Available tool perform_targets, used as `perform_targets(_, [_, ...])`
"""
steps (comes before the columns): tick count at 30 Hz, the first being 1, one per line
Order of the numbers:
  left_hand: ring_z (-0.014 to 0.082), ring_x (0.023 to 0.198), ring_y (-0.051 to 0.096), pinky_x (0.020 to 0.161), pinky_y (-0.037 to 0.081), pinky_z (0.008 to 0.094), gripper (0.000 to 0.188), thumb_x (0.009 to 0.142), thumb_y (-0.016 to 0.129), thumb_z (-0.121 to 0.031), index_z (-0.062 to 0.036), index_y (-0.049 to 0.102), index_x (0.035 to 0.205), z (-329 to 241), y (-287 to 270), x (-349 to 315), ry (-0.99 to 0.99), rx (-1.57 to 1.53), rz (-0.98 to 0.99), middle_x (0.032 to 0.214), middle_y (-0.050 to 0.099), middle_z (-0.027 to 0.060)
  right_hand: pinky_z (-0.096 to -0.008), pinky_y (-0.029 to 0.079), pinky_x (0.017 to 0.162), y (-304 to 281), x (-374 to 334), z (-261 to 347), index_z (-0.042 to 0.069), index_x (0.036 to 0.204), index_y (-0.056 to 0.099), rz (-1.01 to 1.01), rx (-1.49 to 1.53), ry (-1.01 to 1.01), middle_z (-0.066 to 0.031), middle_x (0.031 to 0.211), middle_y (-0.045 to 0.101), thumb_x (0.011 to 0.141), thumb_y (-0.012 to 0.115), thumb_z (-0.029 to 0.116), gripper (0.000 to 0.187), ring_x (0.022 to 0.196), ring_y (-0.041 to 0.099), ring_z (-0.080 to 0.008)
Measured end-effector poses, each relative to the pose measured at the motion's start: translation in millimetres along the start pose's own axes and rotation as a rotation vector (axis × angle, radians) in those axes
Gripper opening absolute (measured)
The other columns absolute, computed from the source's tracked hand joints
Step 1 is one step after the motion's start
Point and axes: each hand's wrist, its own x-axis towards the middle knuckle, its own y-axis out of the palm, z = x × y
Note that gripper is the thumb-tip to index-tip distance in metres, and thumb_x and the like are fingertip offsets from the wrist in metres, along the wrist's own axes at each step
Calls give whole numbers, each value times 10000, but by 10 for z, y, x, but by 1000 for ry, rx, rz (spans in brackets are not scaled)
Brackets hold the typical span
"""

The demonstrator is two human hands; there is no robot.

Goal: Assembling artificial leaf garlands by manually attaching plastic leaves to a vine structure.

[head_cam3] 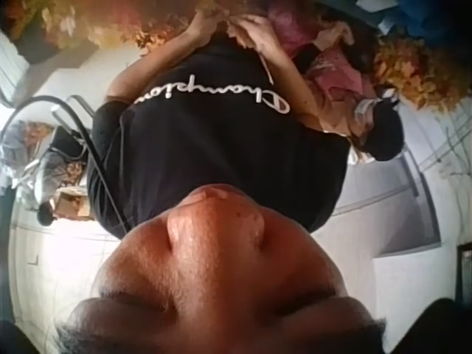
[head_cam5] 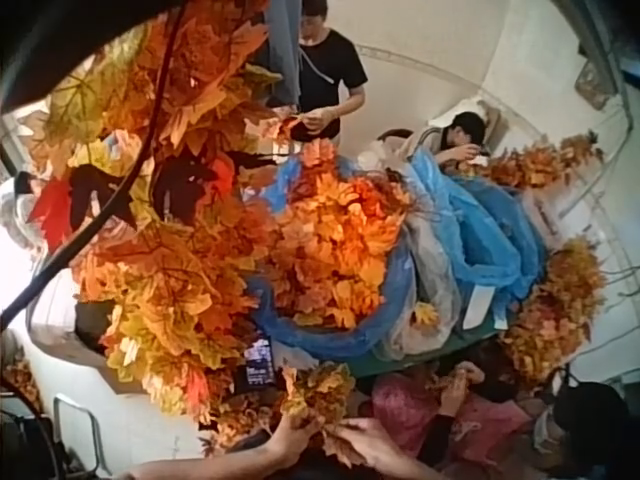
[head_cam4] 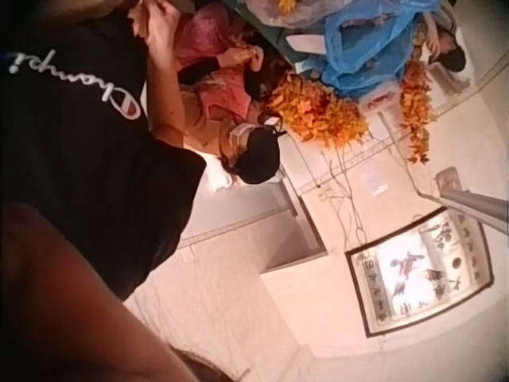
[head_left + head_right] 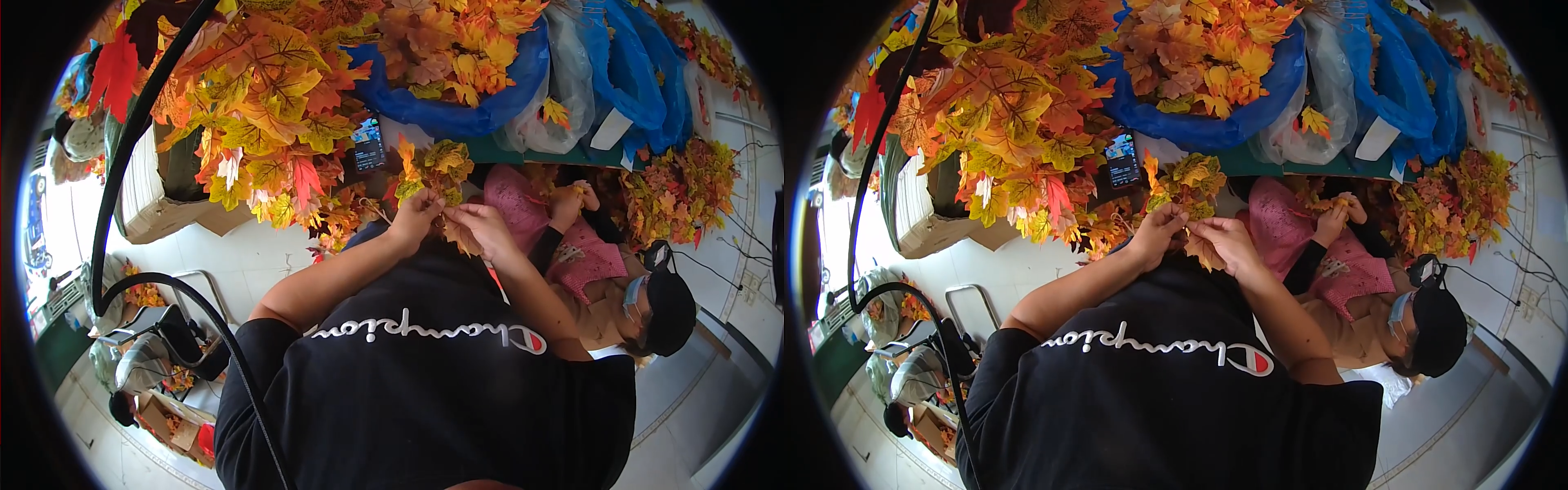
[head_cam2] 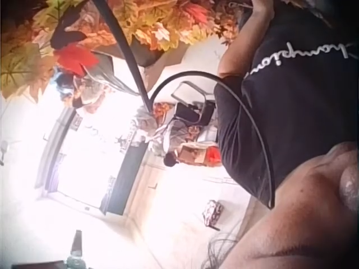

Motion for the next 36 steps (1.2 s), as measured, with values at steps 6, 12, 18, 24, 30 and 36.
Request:
perform_targets(6, [102, 648, 545, 565, 463, 250, 79, 918, 552, -173, -116, 518, 875, -125, 29, -43, -153, -123, -33, 774, 531, -16, -253, 525, 676, -21, 81, -33, -60, 989, 605, 21, 81, 19, -106, 895, 645, 866, 614, 84, 189, 765, 641, -161])
perform_targets(12, [119, 685, 558, 581, 486, 276, 61, 914, 540, -170, -124, 525, 877, -191, -40, -17, -247, -179, -12, 787, 545, -11, -267, 516, 732, 9, 154, -45, -60, 1000, 598, -14, 24, -49, -123, 940, 643, 878, 594, 86, 190, 825, 638, -176])
perform_targets(18, [130, 682, 565, 616, 507, 300, 64, 923, 518, -174, -112, 523, 909, -174, -9, -8, -225, -217, -33, 839, 583, 13, -269, 515, 741, -7, 47, 302, -41, 980, 627, 63, -72, 11, -101, 925, 651, 884, 617, 256, 312, 845, 638, -151])
perform_targets(24, [136, 751, 597, 645, 513, 308, 100, 932, 510, -191, -92, 514, 944, -105, -56, 82, -212, -215, -53, 888, 596, 36, -305, 501, 754, -270, 31, 277, 42, 1094, 569, 117, -18, 56, -99, 988, 637, 891, 464, 550, 557, 859, 629, -183])
perform_targets(30, [226, 962, 599, 790, 520, 390, 201, 965, 390, -148, -63, 493, 1116, -118, -141, 63, -207, -234, -50, 1062, 583, 100, -449, 448, 889, -13, -47, 281, 66, 1193, 516, 346, 548, 17, -187, 1131, 588, 846, 348, 681, 726, 1074, 563, -306])
perform_targets(36, [232, 874, 598, 739, 518, 392, 196, 930, 394, -85, -49, 502, 1090, -229, -105, 37, -218, -380, -97, 1068, 580, 102, -286, 487, 807, 140, -7, 206, 48, 1177, 532, 301, 165, -178, -97, 1025, 634, 900, 574, 204, 321, 897, 615, -147])
